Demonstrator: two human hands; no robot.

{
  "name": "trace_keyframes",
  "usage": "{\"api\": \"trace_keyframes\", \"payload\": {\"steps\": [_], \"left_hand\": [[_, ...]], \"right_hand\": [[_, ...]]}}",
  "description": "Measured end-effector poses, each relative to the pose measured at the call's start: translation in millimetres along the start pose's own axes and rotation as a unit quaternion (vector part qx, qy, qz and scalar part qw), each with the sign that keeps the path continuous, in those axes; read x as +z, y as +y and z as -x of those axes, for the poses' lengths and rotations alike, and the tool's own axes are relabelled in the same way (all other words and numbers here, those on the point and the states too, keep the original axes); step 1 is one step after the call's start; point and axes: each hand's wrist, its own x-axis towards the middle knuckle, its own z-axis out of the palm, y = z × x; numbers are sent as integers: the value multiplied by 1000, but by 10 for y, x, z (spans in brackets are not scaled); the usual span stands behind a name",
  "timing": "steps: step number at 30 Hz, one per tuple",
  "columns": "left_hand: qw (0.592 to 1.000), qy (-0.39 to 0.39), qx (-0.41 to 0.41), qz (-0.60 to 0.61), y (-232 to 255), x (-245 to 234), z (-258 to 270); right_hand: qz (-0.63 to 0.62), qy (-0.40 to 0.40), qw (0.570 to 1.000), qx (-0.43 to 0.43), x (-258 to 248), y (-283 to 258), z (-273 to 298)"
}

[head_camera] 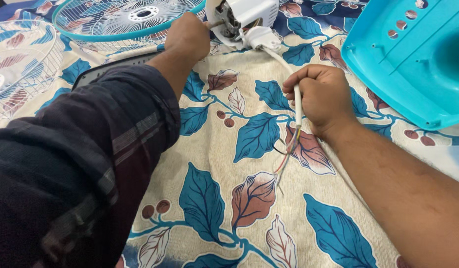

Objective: The person disassembles a small electric fan by removing screws from the back cover with a screwdriver, then detaches the internal switch and power cord. The person then twists and ties the exposed wires together.

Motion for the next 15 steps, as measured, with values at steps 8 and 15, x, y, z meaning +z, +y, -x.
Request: {"api": "trace_keyframes", "payload": {"steps": [8,15], "left_hand": [[993,96,67,-16,-37,-106,91],[956,-106,113,251,305,-576,999]], "right_hand": [[66,-17,997,-21,42,-68,47],[196,-29,978,-63,124,-184,152]]}}
